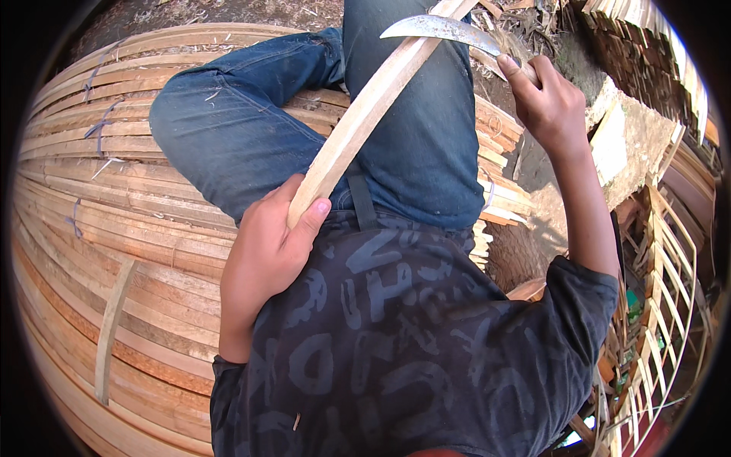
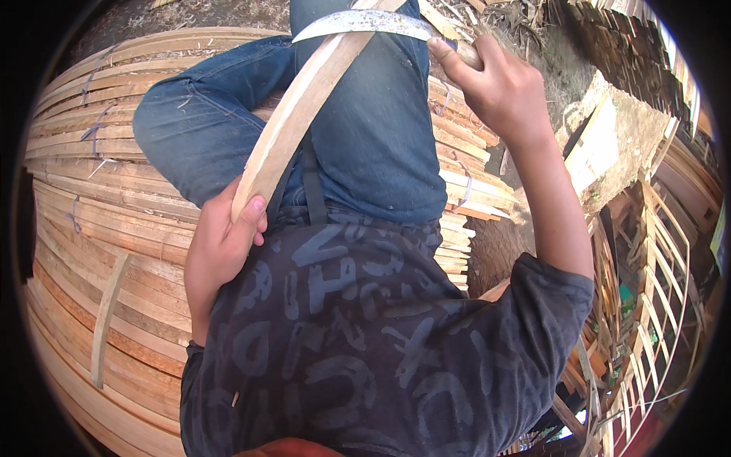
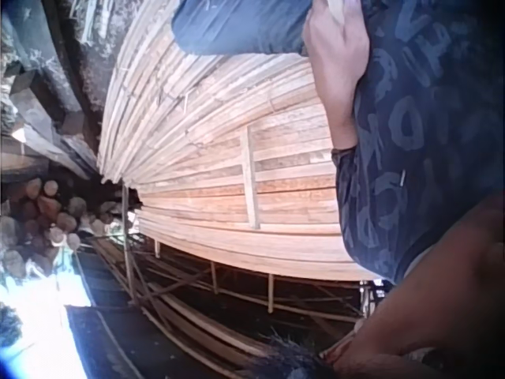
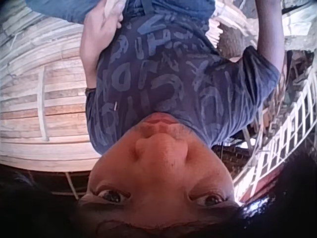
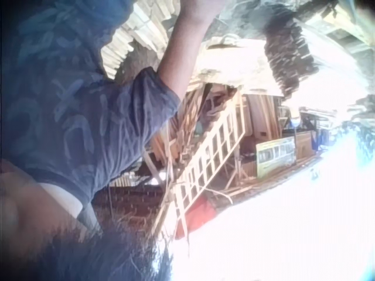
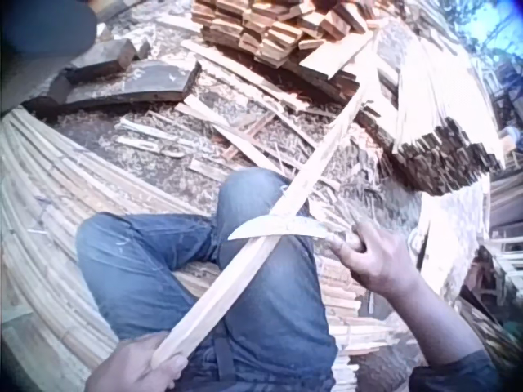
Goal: The person sits cross-legged on a pile of wooden planks and uses a curved knife to shave thin strips from a long piece of wood. They hold the wood with their left hand and repeatedly draw the knife along its length to remove the outer layer.
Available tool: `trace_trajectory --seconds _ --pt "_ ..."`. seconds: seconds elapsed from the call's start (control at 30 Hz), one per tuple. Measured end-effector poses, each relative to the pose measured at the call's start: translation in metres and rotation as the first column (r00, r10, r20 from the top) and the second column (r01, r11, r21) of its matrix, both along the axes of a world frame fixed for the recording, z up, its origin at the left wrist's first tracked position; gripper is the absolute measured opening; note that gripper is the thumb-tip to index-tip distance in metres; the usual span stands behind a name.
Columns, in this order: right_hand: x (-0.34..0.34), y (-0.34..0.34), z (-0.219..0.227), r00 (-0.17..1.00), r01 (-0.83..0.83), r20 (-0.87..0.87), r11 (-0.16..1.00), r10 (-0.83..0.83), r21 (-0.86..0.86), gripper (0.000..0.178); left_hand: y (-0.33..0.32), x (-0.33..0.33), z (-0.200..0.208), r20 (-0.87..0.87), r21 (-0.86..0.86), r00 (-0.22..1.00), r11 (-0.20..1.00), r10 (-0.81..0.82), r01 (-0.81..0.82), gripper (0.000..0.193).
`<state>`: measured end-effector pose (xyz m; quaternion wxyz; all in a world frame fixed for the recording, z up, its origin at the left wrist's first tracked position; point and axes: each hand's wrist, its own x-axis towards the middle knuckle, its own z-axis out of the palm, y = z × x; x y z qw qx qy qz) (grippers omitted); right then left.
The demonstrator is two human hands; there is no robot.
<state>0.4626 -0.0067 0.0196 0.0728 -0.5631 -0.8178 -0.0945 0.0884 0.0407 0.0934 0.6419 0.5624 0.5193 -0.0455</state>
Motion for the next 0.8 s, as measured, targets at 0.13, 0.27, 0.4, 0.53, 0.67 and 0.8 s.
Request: trace_trajectory --seconds 0.13,0.27,0.4,0.53,0.67,0.8 --pt "0.0 -0.001 -0.002 1.0 0.017 -0.007 1.0 -0.017 0.003 0.056 0.005 0.001 0.003 -0.003 -0.134 0.999 0.99 0.05 -0.05 0.032" --pt "-0.041 -0.004 0.016 0.993 0.064 -0.093 0.996 -0.07 -0.07 0.056 0.0 0.005 0.007 0.018 -0.216 0.988 0.966 0.153 -0.146 0.035" --pt "-0.057 -0.008 0.025 0.998 -0.001 -0.069 0.998 -0.003 -0.066 0.05 0.003 -0.001 -0.003 -0.031 -0.013 0.997 0.998 -0.067 0.066 0.036" --pt "0.03 0.007 0.002 0.965 0.242 0.101 0.97 -0.243 0.027 0.04 0.006 0.001 0.006 -0.006 -0.119 1.0 0.992 0.03 -0.031 0.034" --pt "-0.012 -0.001 0.021 0.971 0.238 0.04 0.963 -0.235 -0.13 0.049 0.005 0.0 0.001 -0.016 -0.039 0.999 0.999 -0.031 0.03 0.035" --pt "-0.055 0.0 0.025 0.992 -0.002 -0.124 0.995 -0.011 -0.104 0.048 0.01 0.006 0.006 -0.037 -0.116 0.999 0.993 0.018 -0.022 0.034"
